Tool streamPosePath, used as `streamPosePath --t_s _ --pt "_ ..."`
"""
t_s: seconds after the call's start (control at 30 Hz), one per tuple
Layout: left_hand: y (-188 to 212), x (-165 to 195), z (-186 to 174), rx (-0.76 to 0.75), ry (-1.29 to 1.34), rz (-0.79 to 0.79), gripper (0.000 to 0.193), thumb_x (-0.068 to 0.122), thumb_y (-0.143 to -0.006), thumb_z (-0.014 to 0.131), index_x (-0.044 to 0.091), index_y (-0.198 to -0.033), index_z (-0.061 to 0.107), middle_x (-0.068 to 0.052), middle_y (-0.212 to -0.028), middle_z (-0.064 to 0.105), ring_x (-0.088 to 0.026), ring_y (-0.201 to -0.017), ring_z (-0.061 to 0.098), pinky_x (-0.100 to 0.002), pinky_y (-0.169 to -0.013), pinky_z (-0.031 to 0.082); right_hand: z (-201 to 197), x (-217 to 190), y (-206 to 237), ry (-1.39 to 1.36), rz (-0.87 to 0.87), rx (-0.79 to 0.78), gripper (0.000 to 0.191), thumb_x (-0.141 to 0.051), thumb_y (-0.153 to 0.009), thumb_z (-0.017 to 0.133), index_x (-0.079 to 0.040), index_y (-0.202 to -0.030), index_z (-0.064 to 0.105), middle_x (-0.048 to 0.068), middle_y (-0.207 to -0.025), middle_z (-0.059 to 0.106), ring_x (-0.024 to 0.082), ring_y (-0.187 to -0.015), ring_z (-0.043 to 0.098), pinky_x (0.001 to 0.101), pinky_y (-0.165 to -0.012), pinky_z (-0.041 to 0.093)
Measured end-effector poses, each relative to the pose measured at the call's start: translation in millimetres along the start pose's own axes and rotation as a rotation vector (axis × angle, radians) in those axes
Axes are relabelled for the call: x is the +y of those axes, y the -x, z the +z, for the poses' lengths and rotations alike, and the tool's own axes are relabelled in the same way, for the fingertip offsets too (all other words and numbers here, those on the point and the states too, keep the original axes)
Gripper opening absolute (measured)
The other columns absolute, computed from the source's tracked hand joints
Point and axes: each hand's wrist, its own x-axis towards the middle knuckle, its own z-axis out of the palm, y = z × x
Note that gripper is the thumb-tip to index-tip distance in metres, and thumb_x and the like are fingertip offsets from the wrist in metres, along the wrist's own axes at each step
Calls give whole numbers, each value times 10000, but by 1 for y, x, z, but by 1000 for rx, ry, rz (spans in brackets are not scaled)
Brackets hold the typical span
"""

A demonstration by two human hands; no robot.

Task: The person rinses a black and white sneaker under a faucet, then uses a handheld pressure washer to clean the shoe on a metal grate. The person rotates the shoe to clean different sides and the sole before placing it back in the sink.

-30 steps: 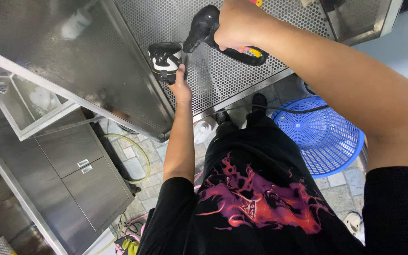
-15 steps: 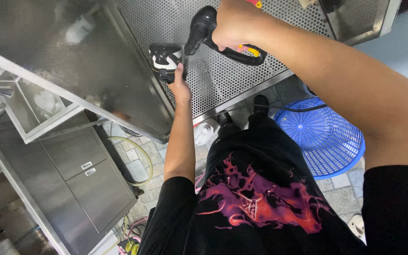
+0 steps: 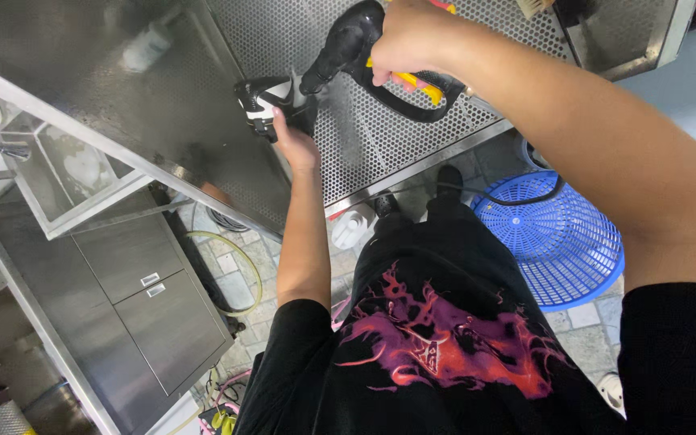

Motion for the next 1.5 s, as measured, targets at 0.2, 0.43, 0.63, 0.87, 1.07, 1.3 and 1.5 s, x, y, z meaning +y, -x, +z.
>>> streamPosePath --t_s 0.2,0.43,0.63,0.87,1.07,1.3,1.5 --pt "-3 -5 -2 23 42 -67 467 326 -1053 606 -47 -1333 602 -117 -1340 649 -223 -1260 583 -378 -1138 397 0 3 2 -10 43 46 183 -61 -801 774 67 -719 673 145 -663 688 220 -492 656 382 -447 516" --pt "-16 8 -6 37 -159 -15 431 262 -990 684 -31 -1299 619 -134 -1284 661 -242 -1167 637 -413 -1070 482 -13 44 18 325 -16 225 495 -357 -805 907 87 -848 692 212 -688 691 333 -634 703 436 -633 566" --pt "-48 25 10 140 -1277 -296 502 372 -938 730 -113 -1069 747 -177 -1010 775 -216 -961 731 -337 -928 525 15 102 62 207 68 319 378 -336 -834 826 -17 -1014 733 196 -767 728 358 -708 752 466 -724 596" --pt "-61 24 0 -65 -721 -159 254 115 -843 724 -104 -972 731 -70 -949 757 -168 -854 692 -325 -814 541 78 111 90 256 -71 457 272 -309 -848 806 -73 -966 742 179 -793 730 407 -766 719 513 -759 574" --pt "-43 4 -3 123 -515 -206 166 56 -883 688 -77 -788 718 -67 -789 697 -158 -670 633 -324 -608 523 89 108 77 295 -12 496 264 -308 -830 791 -92 -974 745 180 -799 728 409 -775 718 517 -732 572" --pt "-28 5 -5 211 -654 -293 448 126 -918 713 77 -531 494 26 -543 456 -81 -396 365 -308 -346 245 90 93 70 259 13 436 272 -351 -879 774 -94 -964 749 173 -804 735 403 -782 724 515 -741 577" --pt "-29 4 -16 210 -465 -287 403 84 -928 729 79 -591 507 32 -577 418 -81 -397 328 -297 -339 211 88 86 72 219 2 388 221 -314 -875 751 -110 -959 762 153 -796 744 389 -755 728 505 -739 578"
